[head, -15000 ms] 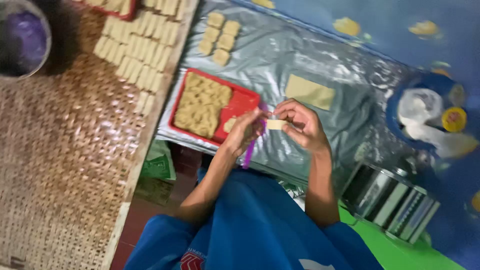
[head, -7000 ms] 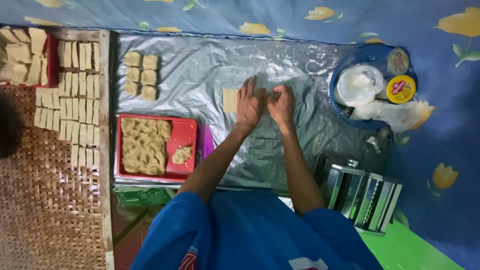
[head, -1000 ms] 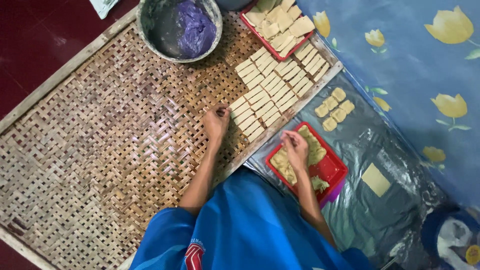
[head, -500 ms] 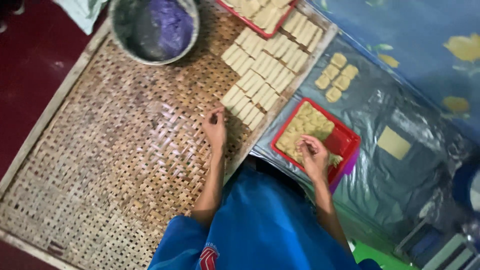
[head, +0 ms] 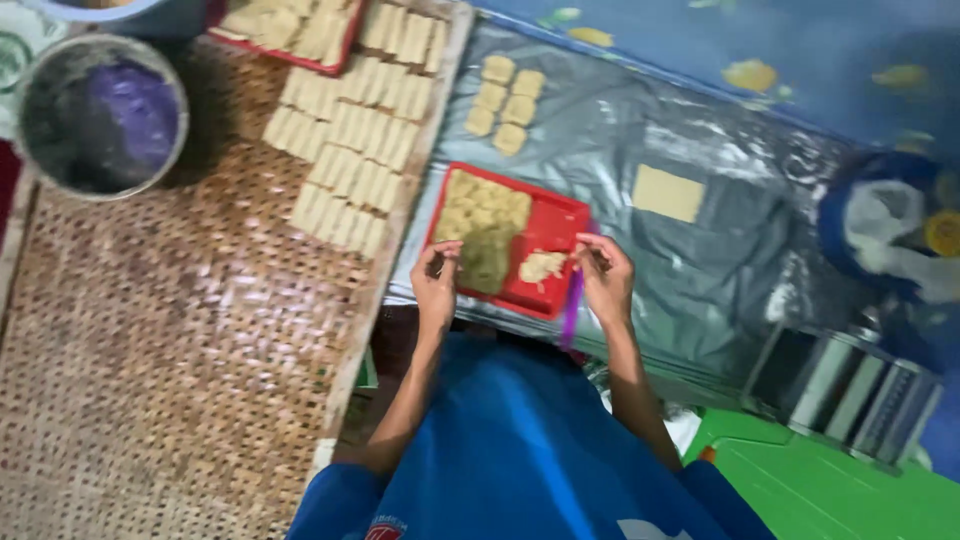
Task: Flatten pieces of dough using a manual pasta machine.
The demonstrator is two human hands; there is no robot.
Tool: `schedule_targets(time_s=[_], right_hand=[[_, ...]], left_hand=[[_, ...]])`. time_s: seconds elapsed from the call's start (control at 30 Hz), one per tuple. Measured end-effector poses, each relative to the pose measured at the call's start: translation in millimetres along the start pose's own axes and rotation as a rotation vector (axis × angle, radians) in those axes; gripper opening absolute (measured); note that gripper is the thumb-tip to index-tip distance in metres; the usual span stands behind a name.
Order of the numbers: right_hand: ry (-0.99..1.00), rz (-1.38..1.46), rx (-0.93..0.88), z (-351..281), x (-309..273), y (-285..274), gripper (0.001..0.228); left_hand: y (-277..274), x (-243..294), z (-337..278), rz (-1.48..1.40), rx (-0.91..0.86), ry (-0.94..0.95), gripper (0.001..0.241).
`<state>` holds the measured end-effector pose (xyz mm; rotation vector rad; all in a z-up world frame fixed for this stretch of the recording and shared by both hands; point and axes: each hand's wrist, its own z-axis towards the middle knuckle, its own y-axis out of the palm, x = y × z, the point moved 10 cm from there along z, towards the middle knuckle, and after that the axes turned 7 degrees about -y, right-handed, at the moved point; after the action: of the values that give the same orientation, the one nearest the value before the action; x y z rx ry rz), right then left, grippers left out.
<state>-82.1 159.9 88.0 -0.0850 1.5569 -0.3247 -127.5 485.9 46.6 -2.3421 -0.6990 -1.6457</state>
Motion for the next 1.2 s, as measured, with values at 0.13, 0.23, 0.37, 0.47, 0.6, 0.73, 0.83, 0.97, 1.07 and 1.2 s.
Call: schedule_targets(time_s=[0.13, 0.23, 0.37, 0.47, 0.6, 0.73, 0.83, 0.97, 1.07, 1.2], right_hand=[[-0.023, 0.035, 0.058, 22, 19, -80, 0.023], [0.031, -0.027, 0.065, 37, 46, -133, 0.023], [0.031, -0.184, 0.063, 66, 94, -183, 0.019], [0.01, -0.284, 0.071, 81, 111, -203, 0.017], [-0.152, -0.5, 0.071, 110, 112, -208, 0.021], [-0.215, -0.533, 0.018, 136, 104, -209, 0.031], [-0.147, -0.558, -0.002, 152, 99, -210, 0.034], [-0.178, -0.55, -0.011, 172, 123, -209, 0.04], [-0.275, -0.581, 0.039, 178, 144, -210, 0.038], [-0.236, -0.517, 0.032, 184, 129, -215, 0.032]], left_hand=[[84, -19, -21, 0.0, -0.078, -0.048, 0.021], [157, -11, -44, 0.071, -0.178, -0.001, 0.016], [246, -33, -51, 0.225, -0.274, 0.068, 0.021], [306, -42, -62, 0.403, -0.372, 0.144, 0.022], [375, -68, -61, 0.737, -0.573, 0.244, 0.026], [418, -68, -52, 0.891, -0.602, 0.358, 0.021], [438, -62, -46, 0.971, -0.584, 0.462, 0.025], [466, -68, -28, 1.11, -0.51, 0.642, 0.031], [482, -60, -30, 1.264, -0.488, 0.711, 0.035], [496, -54, -27, 1.371, -0.421, 0.799, 0.036]])
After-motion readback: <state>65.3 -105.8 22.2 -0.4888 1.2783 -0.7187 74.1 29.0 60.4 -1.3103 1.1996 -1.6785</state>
